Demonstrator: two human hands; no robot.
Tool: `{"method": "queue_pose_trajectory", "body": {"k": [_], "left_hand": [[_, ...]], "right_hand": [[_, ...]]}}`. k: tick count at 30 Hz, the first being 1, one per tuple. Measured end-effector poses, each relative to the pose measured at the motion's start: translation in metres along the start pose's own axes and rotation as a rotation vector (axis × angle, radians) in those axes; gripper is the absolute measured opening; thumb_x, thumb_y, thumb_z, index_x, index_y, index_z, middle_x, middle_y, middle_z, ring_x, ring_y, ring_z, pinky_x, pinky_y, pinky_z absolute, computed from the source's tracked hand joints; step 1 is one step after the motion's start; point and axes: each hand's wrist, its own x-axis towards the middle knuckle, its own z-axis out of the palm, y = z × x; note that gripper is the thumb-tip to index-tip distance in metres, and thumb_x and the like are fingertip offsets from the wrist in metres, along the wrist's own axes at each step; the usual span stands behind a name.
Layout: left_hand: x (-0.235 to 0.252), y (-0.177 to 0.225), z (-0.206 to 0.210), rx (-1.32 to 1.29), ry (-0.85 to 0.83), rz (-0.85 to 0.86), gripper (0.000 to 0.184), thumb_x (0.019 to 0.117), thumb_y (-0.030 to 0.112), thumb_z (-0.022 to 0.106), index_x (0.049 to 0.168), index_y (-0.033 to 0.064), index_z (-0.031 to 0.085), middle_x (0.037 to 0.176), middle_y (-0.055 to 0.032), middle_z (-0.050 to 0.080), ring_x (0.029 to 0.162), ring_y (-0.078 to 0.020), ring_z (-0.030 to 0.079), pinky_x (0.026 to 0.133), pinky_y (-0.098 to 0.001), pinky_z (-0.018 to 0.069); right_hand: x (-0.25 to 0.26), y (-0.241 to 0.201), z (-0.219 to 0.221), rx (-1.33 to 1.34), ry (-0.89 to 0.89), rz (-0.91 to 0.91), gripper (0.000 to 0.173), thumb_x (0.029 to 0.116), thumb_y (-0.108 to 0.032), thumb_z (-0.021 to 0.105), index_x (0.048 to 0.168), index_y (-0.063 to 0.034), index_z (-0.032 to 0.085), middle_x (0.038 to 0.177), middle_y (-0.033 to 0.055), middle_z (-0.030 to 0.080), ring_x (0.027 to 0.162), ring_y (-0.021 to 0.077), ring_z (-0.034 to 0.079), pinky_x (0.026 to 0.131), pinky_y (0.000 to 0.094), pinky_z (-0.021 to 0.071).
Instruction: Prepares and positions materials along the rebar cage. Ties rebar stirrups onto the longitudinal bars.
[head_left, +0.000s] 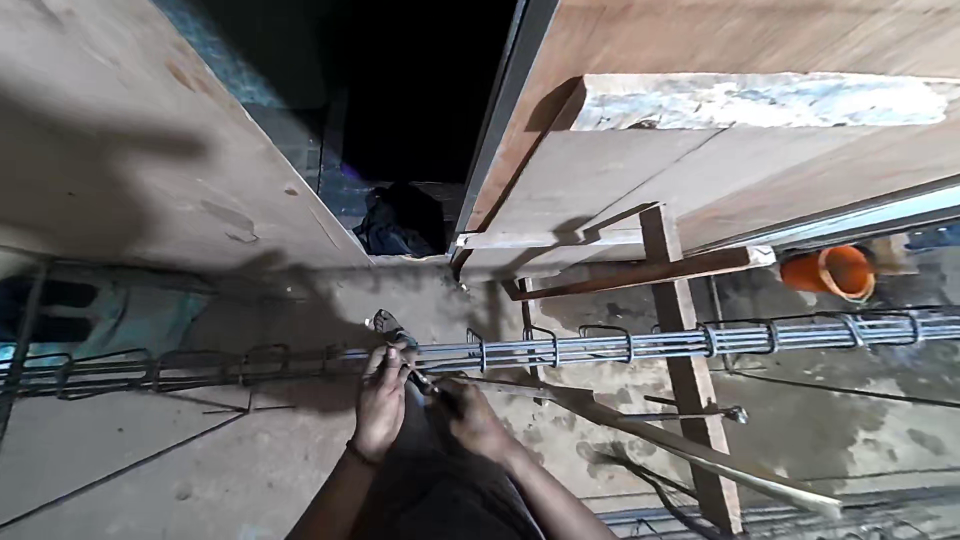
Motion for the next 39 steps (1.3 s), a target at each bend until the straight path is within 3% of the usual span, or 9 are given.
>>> {"method": "queue_pose_trajectory", "body": {"k": [2,6,9,14,21,26,32,37,39], "left_hand": [[0.023,-0.018,-0.023,0.425,-0.024,0.063,0.024,0.1064,0.007,0.050,0.123,-0.0050,0.063,0.111,-0.0124,0.074,0.100,-0.0180,0.072,0.091,-0.0343,0.0593],[0.053,-0.031,-0.066,1.259,-0.123,0.127,0.030,0.1059,0.018,0.054,0.127,0.0037,0.070,0.122,-0.0158,0.072,0.115,-0.0286,0.069,0.105,-0.0487,0.0515],[0.062,-0.046,-0.088,1.540,-0.318,0.209,0.033,0.1037,0.025,0.059,0.131,0.0092,0.070,0.132,-0.0157,0.067,0.125,-0.0348,0.062,0.109,-0.0532,0.0472],[0.064,-0.060,-0.102,1.585,-0.407,0.449,0.035,0.0982,0.026,0.067,0.128,0.0088,0.071,0.133,-0.0174,0.066,0.123,-0.0394,0.062,0.103,-0.0560,0.0503],[0.073,-0.061,-0.104,1.599,-0.433,0.460,0.050,0.0947,0.041,0.069,0.136,0.0122,0.066,0.134,-0.0156,0.066,0.124,-0.0381,0.062,0.103,-0.0561,0.0493],[0.096,-0.043,-0.095,1.567,-0.473,0.405,0.034,0.1060,0.032,0.052,0.124,0.0130,0.073,0.125,-0.0118,0.071,0.121,-0.0336,0.065,0.108,-0.0557,0.0454],[0.136,-0.022,-0.079,1.570,-0.808,0.041,0.035,0.1083,0.028,0.049,0.134,0.0137,0.068,0.140,-0.0127,0.063,0.135,-0.0301,0.055,0.115,-0.0484,0.0409],[0.139,-0.022,-0.080,1.516,-0.819,-0.002,0.034,0.1076,0.024,0.051,0.132,0.0067,0.067,0.135,-0.0178,0.064,0.130,-0.0329,0.058,0.114,-0.0491,0.0424],[0.132,-0.023,-0.083,1.507,-0.708,0.022,0.033,0.1068,0.024,0.053,0.130,0.0059,0.068,0.135,-0.0190,0.064,0.129,-0.0344,0.059,0.114,-0.0498,0.0419]], "right_hand": [[0.042,-0.001,0.001,-0.214,0.068,0.170,0.032,0.1026,-0.033,0.056,0.113,-0.0094,0.074,0.096,0.0126,0.073,0.088,0.0286,0.071,0.081,0.0518,0.0578],[0.115,0.021,-0.005,-0.426,-0.056,0.334,0.033,0.0994,-0.037,0.062,0.122,-0.0170,0.074,0.128,0.0130,0.067,0.118,0.0321,0.065,0.100,0.0551,0.0521],[0.144,0.036,-0.007,-0.484,-0.261,0.327,0.038,0.0977,-0.046,0.063,0.121,-0.0180,0.074,0.127,0.0119,0.070,0.121,0.0323,0.064,0.101,0.0595,0.0506],[0.154,0.030,-0.008,-0.586,-0.407,0.321,0.039,0.0999,-0.047,0.057,0.117,-0.0165,0.074,0.121,0.0146,0.071,0.117,0.0359,0.066,0.095,0.0654,0.0506],[0.144,0.027,0.001,-0.672,-0.328,0.302,0.040,0.1034,-0.046,0.050,0.121,-0.0174,0.071,0.124,0.0135,0.070,0.117,0.0363,0.066,0.093,0.0647,0.0512],[0.143,0.027,0.003,-0.704,-0.328,0.269,0.037,0.1054,-0.039,0.046,0.121,-0.0168,0.070,0.124,0.0122,0.069,0.113,0.0362,0.067,0.089,0.0640,0.0523],[0.149,0.029,-0.002,-0.661,-0.366,0.270,0.034,0.1040,-0.038,0.050,0.121,-0.0162,0.070,0.124,0.0124,0.069,0.118,0.0347,0.065,0.093,0.0630,0.0515],[0.142,0.003,-0.008,-0.637,-0.312,0.323,0.057,0.1021,-0.053,0.053,0.152,-0.0259,0.046,0.149,0.0229,0.048,0.107,0.0423,0.067,0.087,0.0624,0.0551],[0.125,-0.004,-0.007,-0.618,-0.173,0.272,0.046,0.1082,-0.046,0.041,0.152,-0.0345,0.047,0.138,0.0178,0.059,0.100,0.0387,0.070,0.083,0.0599,0.0571]]}}
